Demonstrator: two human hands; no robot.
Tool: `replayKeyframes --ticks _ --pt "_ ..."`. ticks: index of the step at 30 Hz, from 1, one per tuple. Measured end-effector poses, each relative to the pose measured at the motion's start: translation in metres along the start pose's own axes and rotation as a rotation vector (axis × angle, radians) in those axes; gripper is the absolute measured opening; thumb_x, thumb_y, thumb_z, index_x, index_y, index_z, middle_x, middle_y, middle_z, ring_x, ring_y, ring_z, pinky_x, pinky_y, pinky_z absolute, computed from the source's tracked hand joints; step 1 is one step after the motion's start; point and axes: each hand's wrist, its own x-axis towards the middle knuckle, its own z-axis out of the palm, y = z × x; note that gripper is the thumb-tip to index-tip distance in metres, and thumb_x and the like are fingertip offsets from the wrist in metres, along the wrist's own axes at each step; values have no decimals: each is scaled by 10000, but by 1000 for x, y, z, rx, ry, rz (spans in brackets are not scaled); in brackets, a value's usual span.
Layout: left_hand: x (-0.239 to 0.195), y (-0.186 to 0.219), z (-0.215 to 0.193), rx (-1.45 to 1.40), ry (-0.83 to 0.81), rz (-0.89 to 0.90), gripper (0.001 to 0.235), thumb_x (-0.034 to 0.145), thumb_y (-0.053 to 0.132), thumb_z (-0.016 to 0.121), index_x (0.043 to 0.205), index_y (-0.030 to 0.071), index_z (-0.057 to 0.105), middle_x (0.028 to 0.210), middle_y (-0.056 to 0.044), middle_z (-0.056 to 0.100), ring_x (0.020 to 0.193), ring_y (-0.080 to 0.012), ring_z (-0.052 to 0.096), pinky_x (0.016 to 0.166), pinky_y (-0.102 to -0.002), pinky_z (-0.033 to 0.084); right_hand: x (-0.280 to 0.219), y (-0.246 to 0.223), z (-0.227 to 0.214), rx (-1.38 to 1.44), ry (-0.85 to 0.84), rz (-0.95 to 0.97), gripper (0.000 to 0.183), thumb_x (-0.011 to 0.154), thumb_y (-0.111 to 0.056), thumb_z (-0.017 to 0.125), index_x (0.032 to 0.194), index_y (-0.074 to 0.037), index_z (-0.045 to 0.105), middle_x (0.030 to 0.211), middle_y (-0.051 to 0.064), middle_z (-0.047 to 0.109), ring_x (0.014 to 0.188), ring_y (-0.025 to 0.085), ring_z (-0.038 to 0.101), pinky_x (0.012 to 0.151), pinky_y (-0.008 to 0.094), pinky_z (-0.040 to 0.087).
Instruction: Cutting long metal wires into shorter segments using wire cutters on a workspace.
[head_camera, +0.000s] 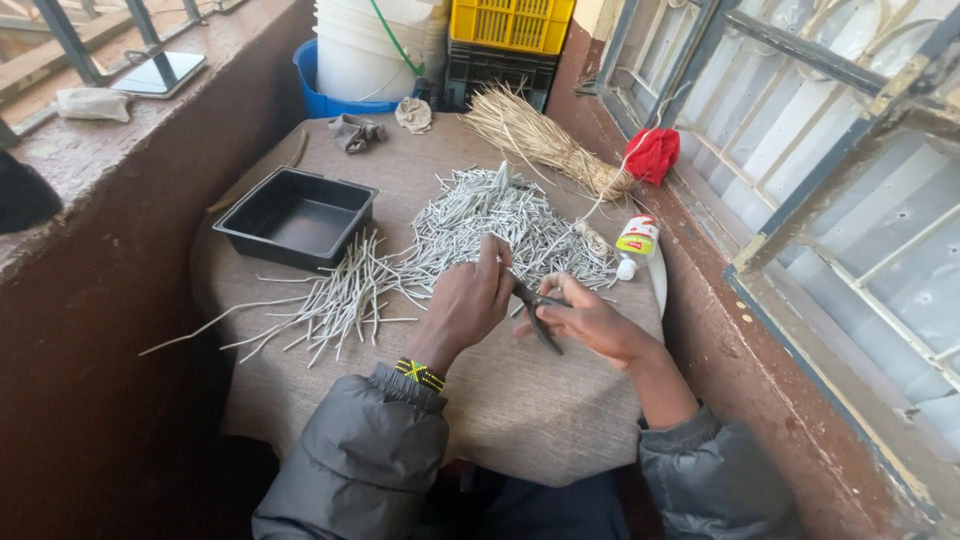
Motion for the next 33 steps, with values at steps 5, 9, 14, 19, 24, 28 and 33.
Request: replayKeyframes --ticks 5,9,14,19,24,28,33 --pt "1 -20 3 -390 -55 -174 201 997 229 343 1176 177 416 509 -110 607 520 -366 653 618 -464 533 23 25 -12 74 34 12 435 967 -80 640 1362 8 479 1164 201 629 938 310 723 794 445 627" --pt "-7 -37 -4 -703 -43 -356 308 1050 277 324 1208 148 555 479 -75 593 387 -251 600 535 -372 524 26 15 4 102 43 -27 337 958 -155 694 1140 126 659 951 178 648 782 244 707 668 347 609" --pt "-27 -15 -22 -486 50 -415 288 1070 335 362 1239 128 470 755 -322 677 865 -541 680 794 -610 497 25 -15 35 -108 7 -55 302 996 -266 657 1009 28 726 743 152 690 666 187 676 603 271 481" --pt "-36 -7 -29 -399 97 -351 273 1094 327 275 1211 107 387 796 -363 664 899 -582 660 798 -647 483 52 -7 40 -151 -34 -115 338 1050 -293 588 1016 16 720 785 177 712 725 227 706 652 296 548" --pt "-42 1 -41 -317 -13 -316 310 1091 353 316 1114 73 447 844 -349 693 930 -587 653 792 -689 448 54 -11 48 -197 -105 -110 382 1101 -364 479 1044 -13 618 885 174 705 782 276 762 582 332 589" --pt "-38 -10 -20 -357 -47 -335 355 1088 349 309 1044 73 527 942 -271 734 970 -548 659 804 -648 476 44 -20 47 -177 -33 -61 363 1062 -305 576 945 26 667 674 198 691 555 239 684 484 306 547" --pt "-37 -11 -4 -499 -115 -368 383 1085 397 329 1001 63 498 873 -332 671 937 -575 641 758 -649 429 54 1 30 -55 -37 13 366 1035 -292 579 839 5 667 669 140 666 511 168 638 430 248 507"
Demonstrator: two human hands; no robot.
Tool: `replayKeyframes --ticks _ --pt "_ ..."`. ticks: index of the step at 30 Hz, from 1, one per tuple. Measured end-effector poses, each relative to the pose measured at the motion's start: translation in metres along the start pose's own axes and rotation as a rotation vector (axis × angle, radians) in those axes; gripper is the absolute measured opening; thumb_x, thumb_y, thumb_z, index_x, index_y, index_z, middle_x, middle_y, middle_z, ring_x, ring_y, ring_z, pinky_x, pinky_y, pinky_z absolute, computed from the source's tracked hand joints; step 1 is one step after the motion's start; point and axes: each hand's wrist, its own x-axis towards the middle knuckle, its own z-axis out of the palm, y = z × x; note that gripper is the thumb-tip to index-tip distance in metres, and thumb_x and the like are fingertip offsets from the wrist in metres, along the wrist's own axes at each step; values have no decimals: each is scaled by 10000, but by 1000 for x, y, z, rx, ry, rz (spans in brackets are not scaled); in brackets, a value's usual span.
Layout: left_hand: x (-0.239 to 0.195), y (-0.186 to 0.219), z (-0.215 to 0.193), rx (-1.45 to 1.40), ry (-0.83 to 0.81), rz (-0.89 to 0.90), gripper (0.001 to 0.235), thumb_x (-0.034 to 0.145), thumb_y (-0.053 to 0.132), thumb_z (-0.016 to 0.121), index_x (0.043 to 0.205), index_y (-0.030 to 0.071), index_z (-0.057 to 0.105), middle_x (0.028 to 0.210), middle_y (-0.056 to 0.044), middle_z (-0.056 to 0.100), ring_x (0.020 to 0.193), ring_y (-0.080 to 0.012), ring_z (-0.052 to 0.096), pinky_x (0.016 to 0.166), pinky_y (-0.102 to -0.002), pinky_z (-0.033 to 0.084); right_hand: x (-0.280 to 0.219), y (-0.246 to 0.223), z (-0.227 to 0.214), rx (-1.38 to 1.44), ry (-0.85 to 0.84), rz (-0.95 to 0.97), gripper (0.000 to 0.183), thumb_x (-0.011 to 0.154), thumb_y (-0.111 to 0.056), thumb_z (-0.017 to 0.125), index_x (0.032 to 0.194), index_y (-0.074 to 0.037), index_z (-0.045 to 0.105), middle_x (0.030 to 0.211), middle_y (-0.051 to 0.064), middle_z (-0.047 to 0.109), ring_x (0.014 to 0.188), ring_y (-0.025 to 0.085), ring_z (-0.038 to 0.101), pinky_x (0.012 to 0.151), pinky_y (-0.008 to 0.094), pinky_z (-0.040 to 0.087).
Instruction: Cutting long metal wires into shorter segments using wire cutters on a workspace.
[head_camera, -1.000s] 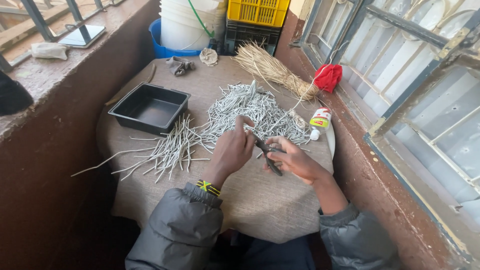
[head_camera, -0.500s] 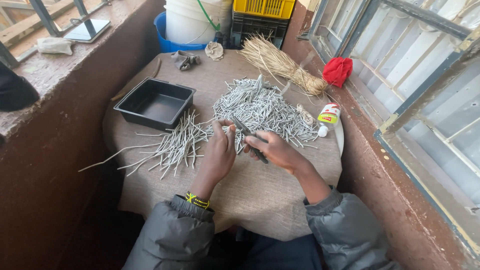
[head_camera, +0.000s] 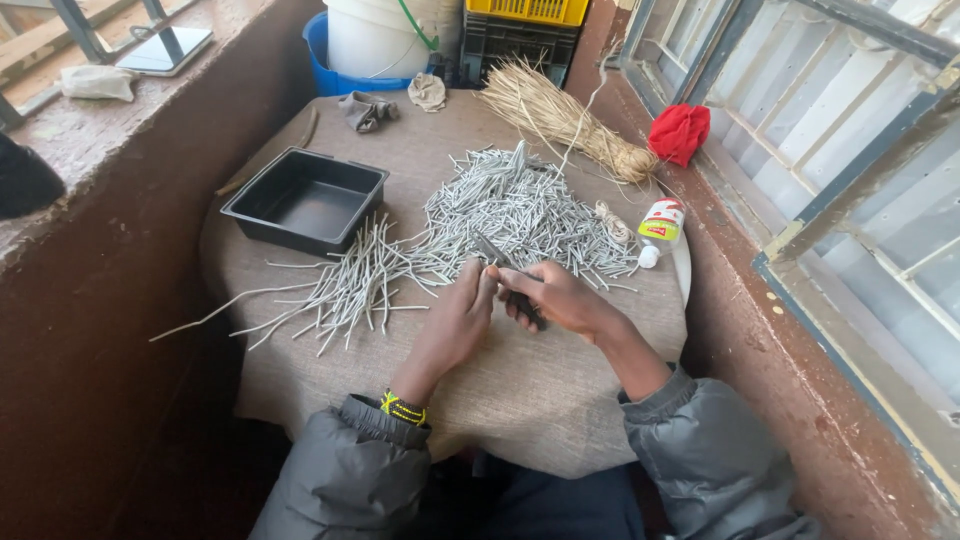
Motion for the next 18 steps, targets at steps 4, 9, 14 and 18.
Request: replayKeyframes --ticks 4,9,14,18 --pt "1 -8 -6 -116 -42 -8 402 1091 426 286 985 130 537 713 -130 630 756 -349 646 779 -512 504 -2 -4 -2 -44 4 8 376 1040 -263 570 783 7 614 641 162 642 473 162 594 396 250 474" --pt "2 -11 -10 -142 -48 97 524 1108 362 266 753 80 527 592 -166 511 624 -321 534 657 -464 465 3 -1 -8 -117 -19 13 394 1066 -266 565 748 -34 570 586 113 558 432 155 535 353 255 447" --pt "-2 -10 -7 -124 -43 93 534 1108 393 256 741 111 522 583 -90 510 630 -259 526 668 -414 466 5 -3 -12 -146 -73 43 394 1082 -252 533 747 -45 554 583 86 538 430 148 532 347 256 447" --pt "2 -13 -2 -54 -54 76 550 1113 423 228 797 99 541 618 -107 542 642 -282 518 676 -433 453 8 0 -23 -67 -175 157 386 1060 -348 584 835 -34 587 667 117 626 523 177 633 450 298 558"
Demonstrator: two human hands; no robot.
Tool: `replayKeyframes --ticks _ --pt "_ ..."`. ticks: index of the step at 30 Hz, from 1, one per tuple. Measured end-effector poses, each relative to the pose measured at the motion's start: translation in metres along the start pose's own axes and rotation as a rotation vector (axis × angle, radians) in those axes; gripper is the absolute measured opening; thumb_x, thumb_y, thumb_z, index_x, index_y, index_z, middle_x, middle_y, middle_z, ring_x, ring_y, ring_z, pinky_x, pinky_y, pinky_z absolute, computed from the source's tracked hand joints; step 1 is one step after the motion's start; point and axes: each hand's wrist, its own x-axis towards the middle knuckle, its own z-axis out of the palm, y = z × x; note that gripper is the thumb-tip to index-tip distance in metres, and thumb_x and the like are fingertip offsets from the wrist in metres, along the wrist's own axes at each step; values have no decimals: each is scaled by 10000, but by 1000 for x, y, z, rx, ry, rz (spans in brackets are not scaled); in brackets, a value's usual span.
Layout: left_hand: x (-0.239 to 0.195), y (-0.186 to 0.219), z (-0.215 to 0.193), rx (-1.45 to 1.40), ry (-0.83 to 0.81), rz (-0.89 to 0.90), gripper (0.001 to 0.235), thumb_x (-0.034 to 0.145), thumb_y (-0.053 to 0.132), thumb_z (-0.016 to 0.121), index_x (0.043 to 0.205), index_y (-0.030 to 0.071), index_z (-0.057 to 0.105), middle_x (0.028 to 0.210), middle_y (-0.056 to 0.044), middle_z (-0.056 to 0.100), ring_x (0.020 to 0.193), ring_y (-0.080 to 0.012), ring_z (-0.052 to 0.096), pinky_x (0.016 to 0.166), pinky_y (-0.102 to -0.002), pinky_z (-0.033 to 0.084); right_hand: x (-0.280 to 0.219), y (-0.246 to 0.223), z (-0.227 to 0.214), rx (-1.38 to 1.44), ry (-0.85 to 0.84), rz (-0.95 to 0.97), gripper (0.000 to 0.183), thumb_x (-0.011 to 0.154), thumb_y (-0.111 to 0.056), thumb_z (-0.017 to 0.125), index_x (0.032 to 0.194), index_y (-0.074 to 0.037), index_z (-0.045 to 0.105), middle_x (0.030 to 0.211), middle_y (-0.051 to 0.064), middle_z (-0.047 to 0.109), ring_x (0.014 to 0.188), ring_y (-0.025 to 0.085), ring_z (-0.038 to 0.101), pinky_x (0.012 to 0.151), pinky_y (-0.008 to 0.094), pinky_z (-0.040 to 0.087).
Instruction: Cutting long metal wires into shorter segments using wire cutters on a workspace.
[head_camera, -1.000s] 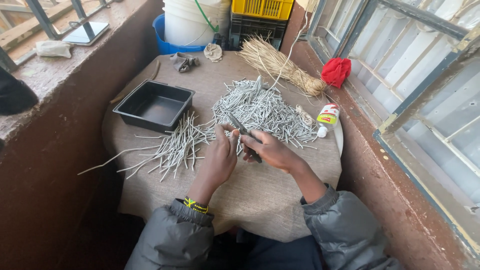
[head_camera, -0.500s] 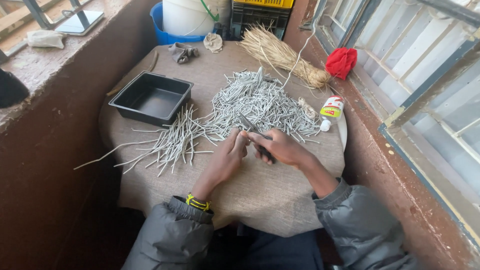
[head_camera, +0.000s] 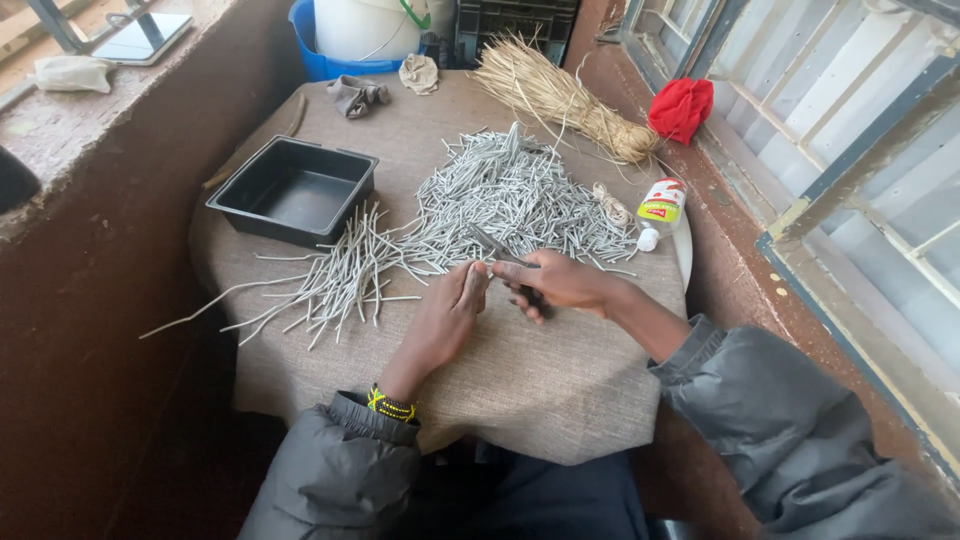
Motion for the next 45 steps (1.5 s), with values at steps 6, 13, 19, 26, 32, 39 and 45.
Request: replayKeyframes --ticks 6,13,19,26,32,39,45 --pt "-13 23 -1 22 10 -8 528 1119 371 220 894 53 576 697 -148 592 690 -347 567 708 -472 459 -20 -30 7 -208 -9 105 450 948 -354 724 900 93 705 829 232 750 642 202 715 611 302 623" --pt "-16 12 1 20 -21 15 488 1118 383 242 845 105 537 661 -102 555 692 -306 564 721 -449 468 -21 -24 27 -336 221 82 422 972 -224 682 664 65 667 585 209 676 455 238 677 407 326 594" --pt "-18 6 0 -2 -35 2 494 1113 380 242 821 97 522 644 -119 555 696 -300 558 736 -444 467 -9 -11 23 -498 229 58 457 966 -281 668 630 27 692 546 151 665 429 209 658 367 297 569" --pt "-17 6 2 -3 -15 -10 499 1114 375 228 856 82 538 672 -152 586 713 -338 584 751 -467 474 -14 -20 21 -409 155 79 397 980 -197 631 650 21 662 561 131 637 454 195 647 405 303 575" --pt "-18 9 5 5 -10 -8 527 1115 409 218 894 66 551 721 -168 625 731 -373 600 749 -496 467 -7 -14 11 -344 132 120 366 879 -291 793 774 41 680 702 128 636 578 188 659 506 314 591" --pt "-16 1 8 -31 2 16 546 1112 463 210 855 106 534 659 -106 551 680 -290 546 718 -441 461 -18 -35 37 -547 180 62 446 912 -272 665 620 60 726 540 173 688 397 222 666 380 329 575" --pt "-19 10 5 -16 2 29 525 1117 423 227 849 96 537 650 -131 560 672 -319 546 710 -461 453 -12 -23 39 -648 312 37 469 923 -306 669 569 -7 739 493 132 667 380 199 655 346 308 551"
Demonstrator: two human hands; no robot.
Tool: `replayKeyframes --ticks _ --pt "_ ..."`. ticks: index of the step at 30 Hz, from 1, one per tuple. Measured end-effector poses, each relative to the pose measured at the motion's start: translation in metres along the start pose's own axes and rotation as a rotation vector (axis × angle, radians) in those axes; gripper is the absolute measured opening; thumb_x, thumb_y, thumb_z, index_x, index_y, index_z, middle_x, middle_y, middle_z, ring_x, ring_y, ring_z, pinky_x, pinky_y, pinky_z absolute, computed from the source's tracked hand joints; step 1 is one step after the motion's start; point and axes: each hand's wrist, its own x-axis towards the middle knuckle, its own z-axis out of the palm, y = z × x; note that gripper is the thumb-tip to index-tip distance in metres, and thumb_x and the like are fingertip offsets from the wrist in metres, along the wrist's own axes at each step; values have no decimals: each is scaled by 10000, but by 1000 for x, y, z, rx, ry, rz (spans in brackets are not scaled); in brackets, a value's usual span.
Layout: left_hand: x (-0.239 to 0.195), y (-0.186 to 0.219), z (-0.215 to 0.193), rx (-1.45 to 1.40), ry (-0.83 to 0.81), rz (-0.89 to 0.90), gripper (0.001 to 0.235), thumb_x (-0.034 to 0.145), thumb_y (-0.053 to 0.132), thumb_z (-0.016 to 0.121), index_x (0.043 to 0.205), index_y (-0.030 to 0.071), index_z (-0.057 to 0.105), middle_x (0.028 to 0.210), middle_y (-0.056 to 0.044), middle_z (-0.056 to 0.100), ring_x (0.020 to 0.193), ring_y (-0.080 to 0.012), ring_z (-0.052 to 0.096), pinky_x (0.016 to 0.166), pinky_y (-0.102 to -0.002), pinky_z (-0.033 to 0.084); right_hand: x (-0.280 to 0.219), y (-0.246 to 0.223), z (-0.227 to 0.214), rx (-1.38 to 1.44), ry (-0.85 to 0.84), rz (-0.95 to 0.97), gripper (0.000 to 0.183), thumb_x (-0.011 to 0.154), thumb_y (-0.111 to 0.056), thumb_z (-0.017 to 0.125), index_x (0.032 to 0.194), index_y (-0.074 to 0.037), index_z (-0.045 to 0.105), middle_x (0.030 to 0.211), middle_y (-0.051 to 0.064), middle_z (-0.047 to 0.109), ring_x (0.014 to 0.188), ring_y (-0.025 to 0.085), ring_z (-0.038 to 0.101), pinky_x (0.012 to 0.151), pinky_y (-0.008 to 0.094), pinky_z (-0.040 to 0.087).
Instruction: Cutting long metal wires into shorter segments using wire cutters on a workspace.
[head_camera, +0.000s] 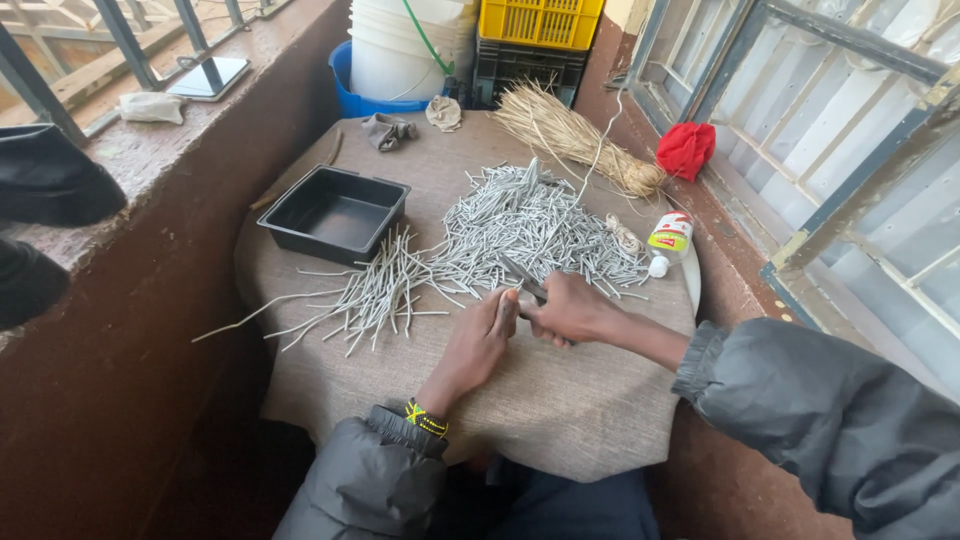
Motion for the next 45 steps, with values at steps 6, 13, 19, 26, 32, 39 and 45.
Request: replayKeyframes --ticks 6,13,19,26,32,39,45 --pt "1 -7 2 -27 21 10 529 1118 415 236 823 87 527 636 -136 537 661 -297 518 701 -434 446 2 5 2 -10 18 5 470 905 -301 676 540 -6 660 415 121 589 348 210 610 365 329 514" --pt "2 -5 -2 -81 51 15 509 1120 397 246 826 83 517 650 -127 520 675 -302 508 713 -438 447 2 4 -11 381 -166 53 472 828 -316 797 758 138 690 568 174 573 426 225 603 388 360 550" --pt "4 -9 2 -67 52 31 531 1121 436 239 831 98 529 655 -119 547 671 -286 534 707 -419 455 -6 5 -11 447 -166 135 438 876 -296 744 811 134 695 681 225 703 512 244 704 454 337 610" --pt "0 -7 3 -97 38 46 521 1125 416 255 818 96 529 652 -109 539 669 -270 526 703 -415 456 -16 -3 -8 119 -59 -7 508 967 -281 631 596 64 672 524 186 664 350 218 627 292 288 531" --pt "4 -10 4 -76 22 52 504 1127 384 255 833 79 528 663 -139 532 671 -284 516 695 -424 449 20 37 8 -34 93 8 482 940 -379 686 814 71 570 565 195 633 389 282 622 303 401 513" --pt "1 -6 -4 -176 4 30 457 1131 359 258 827 124 506 671 -32 457 663 -204 466 672 -358 422 16 33 -20 422 -428 18 549 1040 -382 538 934 141 666 790 304 735 604 300 753 518 363 655" --pt "4 -4 -5 -146 24 69 467 1133 384 278 863 110 543 680 -38 468 667 -202 464 679 -341 422 -15 17 -53 440 -562 11 612 1009 -413 581 1333 106 596 1146 305 749 956 308 777 816 408 656"
